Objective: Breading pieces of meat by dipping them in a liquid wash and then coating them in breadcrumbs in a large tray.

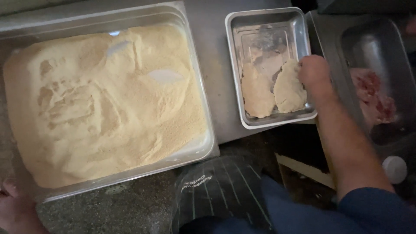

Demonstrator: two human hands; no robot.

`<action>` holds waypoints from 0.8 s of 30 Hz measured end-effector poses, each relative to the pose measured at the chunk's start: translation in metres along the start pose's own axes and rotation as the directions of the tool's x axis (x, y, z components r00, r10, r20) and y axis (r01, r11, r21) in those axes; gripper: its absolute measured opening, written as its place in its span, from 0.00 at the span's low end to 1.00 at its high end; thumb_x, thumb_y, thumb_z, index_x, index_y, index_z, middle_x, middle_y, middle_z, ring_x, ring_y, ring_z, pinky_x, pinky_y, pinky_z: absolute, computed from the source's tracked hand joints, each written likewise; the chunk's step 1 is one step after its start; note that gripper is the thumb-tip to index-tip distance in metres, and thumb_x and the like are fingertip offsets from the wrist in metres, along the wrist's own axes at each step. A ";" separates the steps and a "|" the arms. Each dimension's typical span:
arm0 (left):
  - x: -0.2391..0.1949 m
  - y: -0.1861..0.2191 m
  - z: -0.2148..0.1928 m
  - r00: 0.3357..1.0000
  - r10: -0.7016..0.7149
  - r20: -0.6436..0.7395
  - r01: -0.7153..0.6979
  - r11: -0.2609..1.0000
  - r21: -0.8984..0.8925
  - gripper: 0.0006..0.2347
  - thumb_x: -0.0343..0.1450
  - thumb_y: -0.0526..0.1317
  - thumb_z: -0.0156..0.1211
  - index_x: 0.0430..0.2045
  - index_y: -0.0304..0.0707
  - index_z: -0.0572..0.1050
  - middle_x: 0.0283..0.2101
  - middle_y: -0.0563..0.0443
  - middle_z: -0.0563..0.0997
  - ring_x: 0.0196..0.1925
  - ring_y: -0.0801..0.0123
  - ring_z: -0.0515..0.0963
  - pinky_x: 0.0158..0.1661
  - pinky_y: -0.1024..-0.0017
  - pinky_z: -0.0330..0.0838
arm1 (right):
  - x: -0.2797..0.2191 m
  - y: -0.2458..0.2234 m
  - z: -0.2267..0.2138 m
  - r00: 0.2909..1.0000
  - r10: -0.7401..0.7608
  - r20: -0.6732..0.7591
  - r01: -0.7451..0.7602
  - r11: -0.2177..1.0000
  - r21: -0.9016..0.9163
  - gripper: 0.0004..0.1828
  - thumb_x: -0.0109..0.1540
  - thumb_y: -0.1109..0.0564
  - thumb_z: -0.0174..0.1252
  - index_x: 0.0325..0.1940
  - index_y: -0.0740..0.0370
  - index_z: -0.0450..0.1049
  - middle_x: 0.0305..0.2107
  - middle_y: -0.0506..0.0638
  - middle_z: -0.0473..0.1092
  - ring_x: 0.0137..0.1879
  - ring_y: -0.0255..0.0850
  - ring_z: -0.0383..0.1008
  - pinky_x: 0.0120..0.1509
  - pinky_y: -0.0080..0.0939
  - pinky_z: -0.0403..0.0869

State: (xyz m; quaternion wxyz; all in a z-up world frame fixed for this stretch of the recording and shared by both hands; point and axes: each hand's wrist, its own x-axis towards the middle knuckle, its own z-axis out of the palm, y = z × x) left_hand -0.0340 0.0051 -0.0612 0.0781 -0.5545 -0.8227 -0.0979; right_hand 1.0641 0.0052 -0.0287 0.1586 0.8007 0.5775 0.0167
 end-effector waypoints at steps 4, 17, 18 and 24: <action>0.003 -0.010 0.003 0.995 -0.060 0.076 0.063 0.998 -0.029 0.26 1.04 0.53 0.55 0.56 0.21 0.87 0.44 0.20 0.89 0.39 0.20 0.87 0.27 0.34 0.74 | -0.001 -0.028 -0.053 0.984 0.070 0.165 -0.064 0.997 -0.040 0.11 0.70 0.54 0.63 0.49 0.61 0.88 0.40 0.56 0.83 0.43 0.53 0.86 0.45 0.52 0.85; 0.009 -0.007 -0.002 0.978 -0.129 0.164 0.149 0.982 -0.117 0.25 0.98 0.53 0.50 0.69 0.23 0.82 0.51 0.15 0.87 0.46 0.14 0.84 0.39 0.28 0.73 | -0.005 -0.094 -0.081 0.974 -0.210 0.081 0.189 0.959 0.210 0.11 0.75 0.50 0.60 0.53 0.53 0.85 0.45 0.54 0.80 0.50 0.52 0.81 0.50 0.58 0.80; 0.008 -0.010 -0.001 0.994 -0.042 0.097 0.055 0.990 -0.132 0.21 0.98 0.48 0.54 0.76 0.25 0.80 0.51 0.19 0.89 0.48 0.21 0.86 0.41 0.35 0.75 | 0.005 -0.088 -0.048 0.947 -0.314 -0.064 0.320 0.942 0.100 0.09 0.72 0.48 0.60 0.50 0.45 0.86 0.43 0.50 0.80 0.51 0.53 0.82 0.42 0.60 0.79; 0.011 -0.022 0.011 1.000 0.016 -0.017 -0.018 0.992 -0.125 0.17 0.93 0.46 0.60 0.69 0.32 0.85 0.48 0.28 0.91 0.46 0.31 0.87 0.44 0.43 0.76 | 0.015 -0.097 -0.059 0.934 -0.318 0.164 0.322 0.947 0.003 0.16 0.76 0.45 0.51 0.52 0.54 0.81 0.49 0.58 0.79 0.54 0.60 0.84 0.49 0.65 0.81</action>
